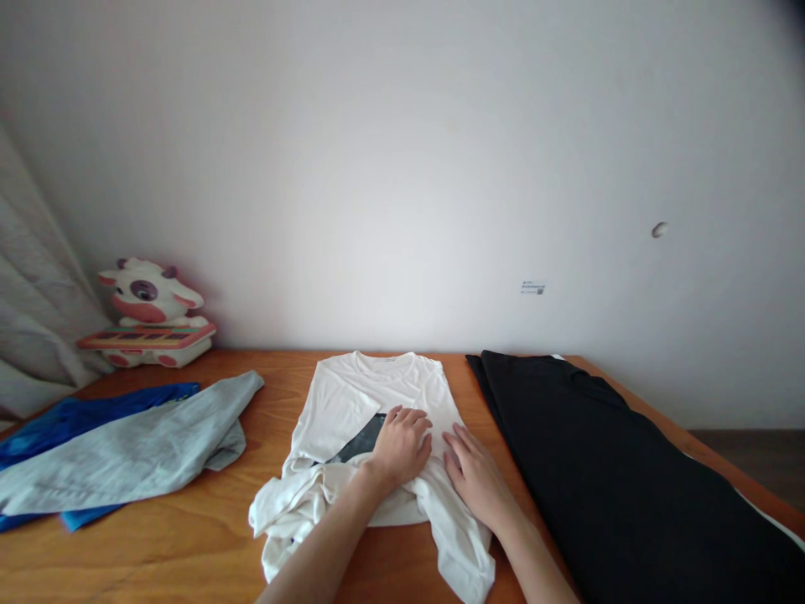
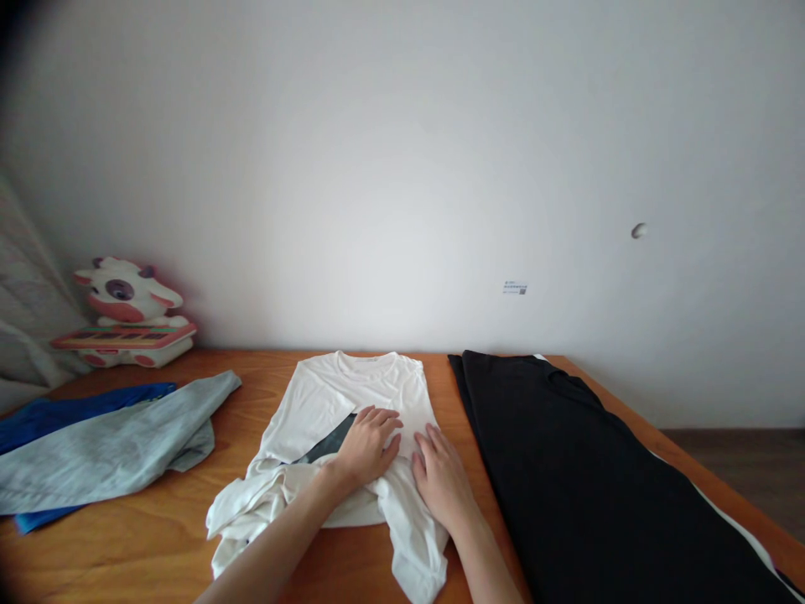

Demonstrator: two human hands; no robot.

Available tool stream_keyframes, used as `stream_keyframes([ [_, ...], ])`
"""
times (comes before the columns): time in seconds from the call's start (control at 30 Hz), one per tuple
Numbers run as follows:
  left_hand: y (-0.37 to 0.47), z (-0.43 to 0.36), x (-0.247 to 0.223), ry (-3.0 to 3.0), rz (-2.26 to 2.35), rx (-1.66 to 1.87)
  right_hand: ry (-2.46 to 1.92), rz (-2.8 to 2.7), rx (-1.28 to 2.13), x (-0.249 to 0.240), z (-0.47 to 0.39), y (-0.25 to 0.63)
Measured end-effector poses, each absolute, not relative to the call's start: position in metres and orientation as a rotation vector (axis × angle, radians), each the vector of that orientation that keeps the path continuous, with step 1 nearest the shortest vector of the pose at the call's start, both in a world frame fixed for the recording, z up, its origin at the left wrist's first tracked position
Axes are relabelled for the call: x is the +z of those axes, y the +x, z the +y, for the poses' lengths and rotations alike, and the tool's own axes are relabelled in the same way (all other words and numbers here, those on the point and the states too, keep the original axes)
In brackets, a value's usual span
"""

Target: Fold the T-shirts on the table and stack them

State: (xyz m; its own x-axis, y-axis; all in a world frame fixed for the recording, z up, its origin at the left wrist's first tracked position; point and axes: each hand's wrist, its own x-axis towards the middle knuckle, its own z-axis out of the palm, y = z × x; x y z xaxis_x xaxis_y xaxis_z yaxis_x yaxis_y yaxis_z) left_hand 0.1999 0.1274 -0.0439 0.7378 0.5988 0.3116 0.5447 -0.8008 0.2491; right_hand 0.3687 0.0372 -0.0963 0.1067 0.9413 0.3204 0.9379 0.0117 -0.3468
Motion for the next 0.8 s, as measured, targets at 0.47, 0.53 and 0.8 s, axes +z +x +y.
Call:
stream_keyframes([
  [0.47, -0.026, 0.121, -0.031, 2.816, 0.875, 0.813, -1.76, -1.722, 0.0, -0.109, 0.04, 0.376],
  [0.53, -0.033, 0.12, -0.038, 2.788, 0.942, 0.723, -1.717, -1.695, -0.026, -0.11, 0.039, 0.376],
  [0.8, -0.017, 0.113, -0.044, 2.769, 1.138, 0.638, -1.589, -1.709, -0.244, -0.091, 0.03, 0.366],
])
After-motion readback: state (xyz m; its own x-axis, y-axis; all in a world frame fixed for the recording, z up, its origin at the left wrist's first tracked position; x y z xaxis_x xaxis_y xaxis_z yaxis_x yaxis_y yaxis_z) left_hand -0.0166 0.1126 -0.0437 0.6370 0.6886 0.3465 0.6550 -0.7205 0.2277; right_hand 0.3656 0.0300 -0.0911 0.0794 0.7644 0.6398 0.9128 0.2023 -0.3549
